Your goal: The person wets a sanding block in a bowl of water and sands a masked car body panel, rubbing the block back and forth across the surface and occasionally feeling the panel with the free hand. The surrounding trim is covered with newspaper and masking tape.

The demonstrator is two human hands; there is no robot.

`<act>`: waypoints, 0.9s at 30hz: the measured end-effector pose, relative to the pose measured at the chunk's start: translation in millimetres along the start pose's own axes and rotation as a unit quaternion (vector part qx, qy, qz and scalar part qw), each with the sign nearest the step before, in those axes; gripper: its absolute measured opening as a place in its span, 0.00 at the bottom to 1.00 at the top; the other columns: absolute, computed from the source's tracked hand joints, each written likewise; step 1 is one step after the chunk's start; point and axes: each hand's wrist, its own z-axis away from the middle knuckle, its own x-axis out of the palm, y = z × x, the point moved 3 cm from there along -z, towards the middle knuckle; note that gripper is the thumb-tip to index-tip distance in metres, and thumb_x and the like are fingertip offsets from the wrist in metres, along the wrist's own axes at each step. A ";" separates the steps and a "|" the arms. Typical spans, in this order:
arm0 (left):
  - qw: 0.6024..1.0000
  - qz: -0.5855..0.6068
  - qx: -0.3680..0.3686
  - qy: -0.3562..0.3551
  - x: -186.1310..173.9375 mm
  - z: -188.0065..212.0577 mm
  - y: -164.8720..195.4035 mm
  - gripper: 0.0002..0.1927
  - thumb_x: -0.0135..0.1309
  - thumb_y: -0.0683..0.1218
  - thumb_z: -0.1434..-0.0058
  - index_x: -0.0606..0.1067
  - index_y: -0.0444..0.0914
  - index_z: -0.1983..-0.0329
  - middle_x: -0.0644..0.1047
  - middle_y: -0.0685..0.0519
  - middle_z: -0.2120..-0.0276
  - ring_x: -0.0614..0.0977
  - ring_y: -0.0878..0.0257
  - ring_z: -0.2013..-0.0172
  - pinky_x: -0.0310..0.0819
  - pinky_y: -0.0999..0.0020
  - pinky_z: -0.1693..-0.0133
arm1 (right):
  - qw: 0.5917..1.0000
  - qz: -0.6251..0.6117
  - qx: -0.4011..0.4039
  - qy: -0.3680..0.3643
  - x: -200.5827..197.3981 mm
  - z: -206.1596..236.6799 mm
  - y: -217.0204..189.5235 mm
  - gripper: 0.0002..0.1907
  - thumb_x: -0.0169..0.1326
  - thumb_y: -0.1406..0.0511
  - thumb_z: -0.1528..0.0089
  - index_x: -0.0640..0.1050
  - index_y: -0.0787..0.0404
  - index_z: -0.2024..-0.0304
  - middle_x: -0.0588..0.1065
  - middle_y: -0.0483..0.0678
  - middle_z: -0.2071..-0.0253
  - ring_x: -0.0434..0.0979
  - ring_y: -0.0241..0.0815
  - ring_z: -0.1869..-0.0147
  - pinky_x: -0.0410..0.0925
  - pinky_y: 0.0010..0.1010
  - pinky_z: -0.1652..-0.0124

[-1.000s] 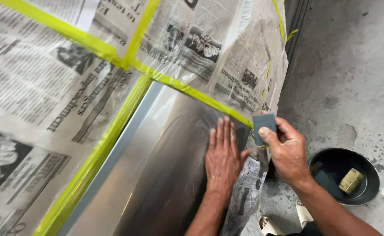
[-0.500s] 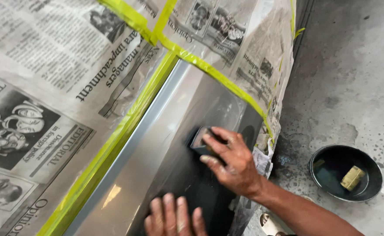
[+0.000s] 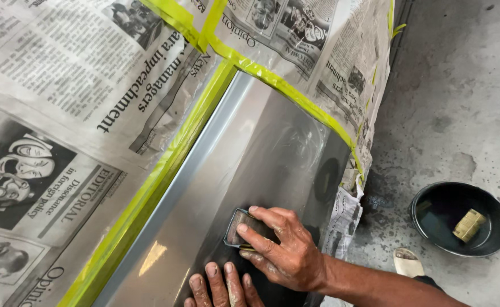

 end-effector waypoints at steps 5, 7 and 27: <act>0.999 0.017 -0.044 -0.023 -1.7 9.8 4.4 0.19 0.52 0.53 0.30 0.78 0.37 0.43 0.74 0.39 0.39 0.68 0.36 0.34 0.48 0.39 0.31 | 0.997 0.066 0.030 0.030 -5.8 -31.2 13.8 0.29 0.70 0.64 0.44 0.77 0.62 0.41 0.71 0.60 0.41 0.75 0.57 0.44 0.72 0.42 0.46; 1.000 0.009 -0.024 -0.017 -0.5 11.3 2.5 0.19 0.52 0.53 0.30 0.78 0.37 0.43 0.74 0.39 0.39 0.68 0.36 0.34 0.49 0.40 0.31 | 0.995 0.067 0.053 0.041 -6.6 -34.0 11.3 0.28 0.70 0.65 0.44 0.78 0.62 0.42 0.72 0.60 0.42 0.76 0.56 0.45 0.72 0.41 0.47; 0.999 -0.003 -0.016 -0.036 0.3 16.8 1.2 0.19 0.51 0.52 0.29 0.78 0.34 0.44 0.75 0.36 0.43 0.69 0.32 0.37 0.50 0.35 0.32 | 0.998 0.055 0.032 0.028 -3.0 -22.9 -0.7 0.27 0.71 0.64 0.44 0.78 0.63 0.44 0.72 0.61 0.43 0.77 0.58 0.45 0.74 0.42 0.49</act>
